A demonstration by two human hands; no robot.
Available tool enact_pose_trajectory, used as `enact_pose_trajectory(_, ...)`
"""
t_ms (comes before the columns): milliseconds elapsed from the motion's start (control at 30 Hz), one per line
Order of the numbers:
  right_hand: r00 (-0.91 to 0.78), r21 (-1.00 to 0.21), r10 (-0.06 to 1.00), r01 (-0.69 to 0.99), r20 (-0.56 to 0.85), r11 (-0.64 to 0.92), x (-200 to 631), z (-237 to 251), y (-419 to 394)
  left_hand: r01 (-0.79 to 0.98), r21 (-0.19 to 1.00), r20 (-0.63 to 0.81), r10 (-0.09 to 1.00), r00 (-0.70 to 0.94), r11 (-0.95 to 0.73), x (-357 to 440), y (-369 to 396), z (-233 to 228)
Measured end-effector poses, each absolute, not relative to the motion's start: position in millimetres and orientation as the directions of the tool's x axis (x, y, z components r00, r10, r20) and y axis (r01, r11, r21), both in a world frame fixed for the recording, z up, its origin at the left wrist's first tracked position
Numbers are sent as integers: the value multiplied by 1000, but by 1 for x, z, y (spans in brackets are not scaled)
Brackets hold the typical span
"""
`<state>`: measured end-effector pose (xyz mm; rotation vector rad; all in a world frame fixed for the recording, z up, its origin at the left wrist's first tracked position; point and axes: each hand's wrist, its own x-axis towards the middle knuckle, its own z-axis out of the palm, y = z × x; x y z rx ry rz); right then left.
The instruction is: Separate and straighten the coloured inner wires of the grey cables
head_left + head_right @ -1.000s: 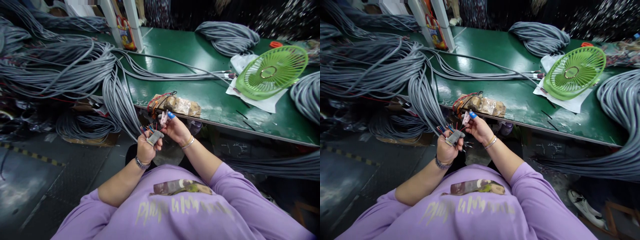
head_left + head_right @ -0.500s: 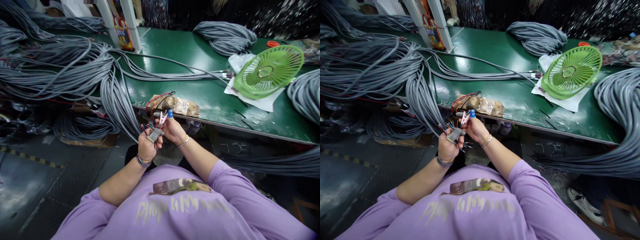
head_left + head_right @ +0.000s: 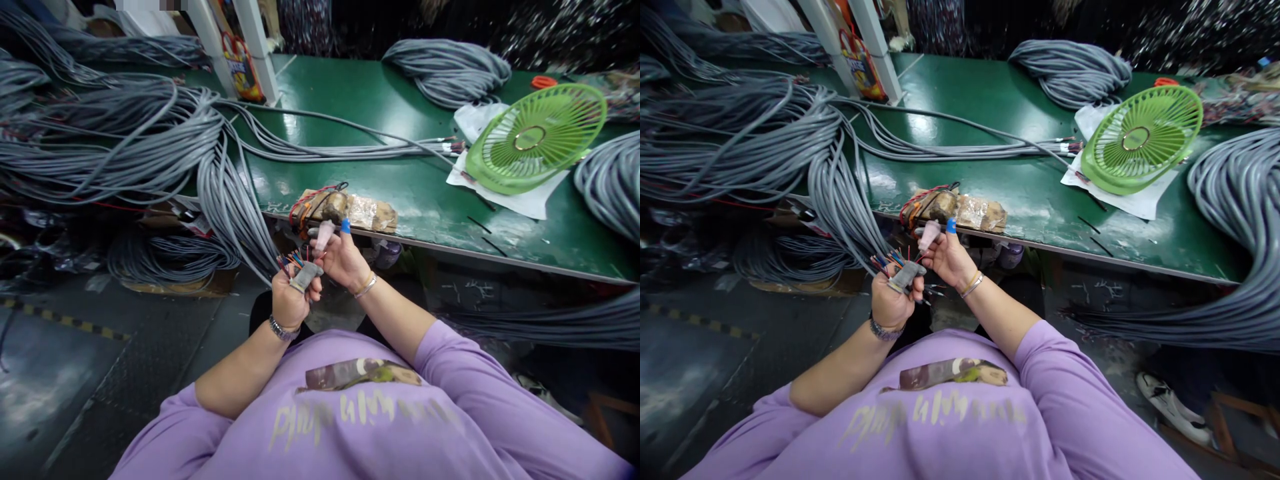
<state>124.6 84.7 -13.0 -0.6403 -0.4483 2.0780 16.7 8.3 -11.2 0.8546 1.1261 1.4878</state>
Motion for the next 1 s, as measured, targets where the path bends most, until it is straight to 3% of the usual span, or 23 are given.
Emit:
enact_pose_trajectory(233, -495, -577, 837, -623, -234, -529, 134, -4, 85, -57, 978, 176, 935, -308, -203, 9, 11, -6)
enact_pose_trajectory(533, -414, -646, 878, -607, -241, -463, 130, -2, 80, 248, 934, 326, 900, -289, -258, 3, 17, -12)
enact_pose_trajectory(733, -359, -666, 909, -628, -212, -403, 127, -5, 78, 234, 948, 285, 903, -322, -216, 3, 16, -13)
enact_pose_trajectory(900, -193, -771, 964, -581, -182, -261, 123, -13, 78, 208, 956, 266, 911, -315, -208, 5, 16, -11)
enact_pose_trajectory(1000, -272, -726, 942, -605, -196, -326, 121, -14, 80, 239, 943, 299, 906, -300, -232, 4, 17, -13)
